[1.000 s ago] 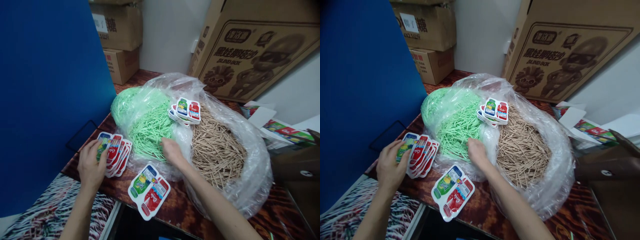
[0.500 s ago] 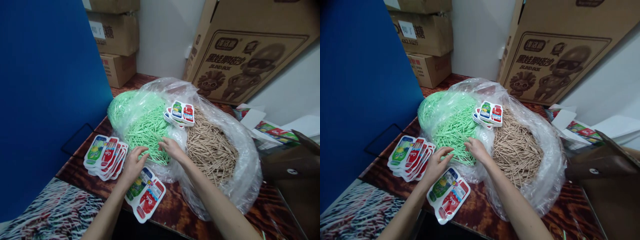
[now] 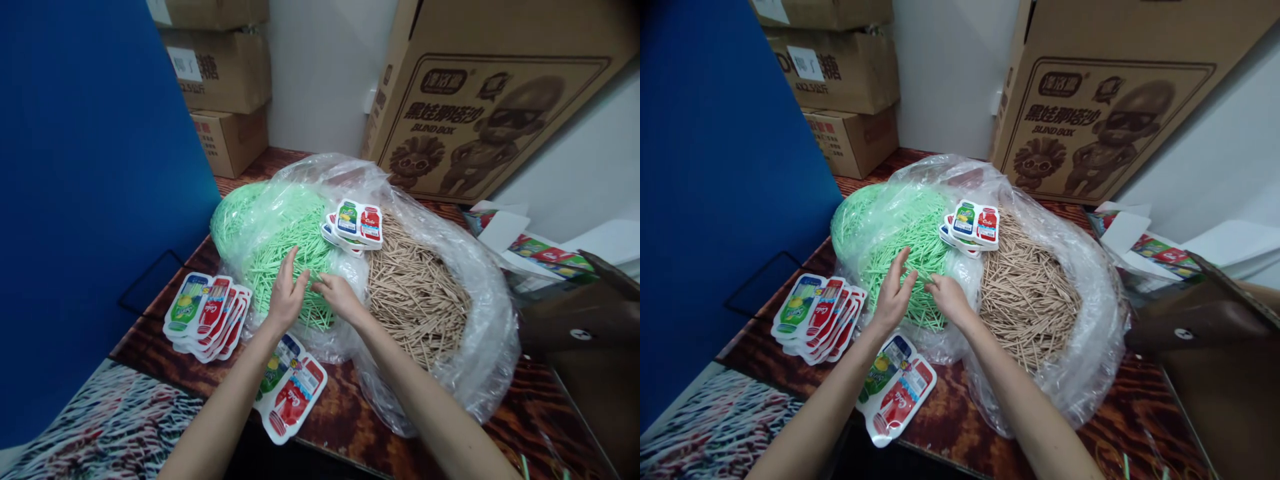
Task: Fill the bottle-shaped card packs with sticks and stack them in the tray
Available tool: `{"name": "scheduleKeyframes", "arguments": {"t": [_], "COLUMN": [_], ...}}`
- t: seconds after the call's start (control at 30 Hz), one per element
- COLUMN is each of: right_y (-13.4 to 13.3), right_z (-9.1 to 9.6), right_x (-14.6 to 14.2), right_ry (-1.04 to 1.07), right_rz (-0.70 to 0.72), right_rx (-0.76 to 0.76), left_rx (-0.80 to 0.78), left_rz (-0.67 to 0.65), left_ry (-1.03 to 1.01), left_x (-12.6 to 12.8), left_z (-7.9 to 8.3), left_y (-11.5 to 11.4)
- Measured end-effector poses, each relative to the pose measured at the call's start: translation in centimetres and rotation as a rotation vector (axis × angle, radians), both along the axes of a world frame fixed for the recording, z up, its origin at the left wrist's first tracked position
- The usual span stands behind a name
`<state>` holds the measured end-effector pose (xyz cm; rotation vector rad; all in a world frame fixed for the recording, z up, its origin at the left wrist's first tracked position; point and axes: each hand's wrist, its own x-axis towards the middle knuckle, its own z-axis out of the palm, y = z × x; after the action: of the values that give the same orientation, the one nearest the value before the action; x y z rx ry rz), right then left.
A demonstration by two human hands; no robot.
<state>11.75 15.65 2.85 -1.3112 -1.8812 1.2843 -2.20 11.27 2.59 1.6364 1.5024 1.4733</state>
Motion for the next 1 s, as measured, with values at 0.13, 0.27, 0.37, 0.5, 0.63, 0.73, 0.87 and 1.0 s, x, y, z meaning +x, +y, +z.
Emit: {"name": "scheduleKeyframes", "arguments": {"t": [0.13,0.27,0.37,0.5,0.63,0.73,0.87,1.0], "right_y": [-0.4,-1.7,-3.4,-7.5,-12.9,-15.6,-16.6,-16.5], "right_z": [0.8,0.9,0.6,0.6,-0.8,-3.2,-5.5,-5.8], "right_x": [-0.1,-0.1,0.4,2.0,3.4,3.7,3.6,3.5], "right_ry": [0.116,0.295,0.405,0.523,0.351,0.21,0.221,0.249], "right_rz": [0.026,0.127,0.133,-0.033,-0.095,-0.14,-0.127,-0.125], "right_rx": [-0.086,-0.297,-0.414,-0.321,-0.074,0.003,0.062,0.076], "left_rx": [0.048,-0.033,-0.096,-0.139,-0.201,-0.173,-0.142,-0.19], "left_rz": [0.012,-0.098,-0.186,-0.055,0.039,0.007,0.059,0.152], "left_ry": [0.13,0.191,0.162,0.03,0.193,0.373,0.58,0.787], "left_x": [0.7,1.3,1.2,-0.7,-2.9,-3.6,-3.6,-3.5], "left_z": [0.7,0.3,-0.3,-1.3,-2.8,-4.1,-5.2,-5.4], "left_y": [0.6,0.3,-1.2,-5.0,-9.4,-11.9,-13.3,-13.4]}}
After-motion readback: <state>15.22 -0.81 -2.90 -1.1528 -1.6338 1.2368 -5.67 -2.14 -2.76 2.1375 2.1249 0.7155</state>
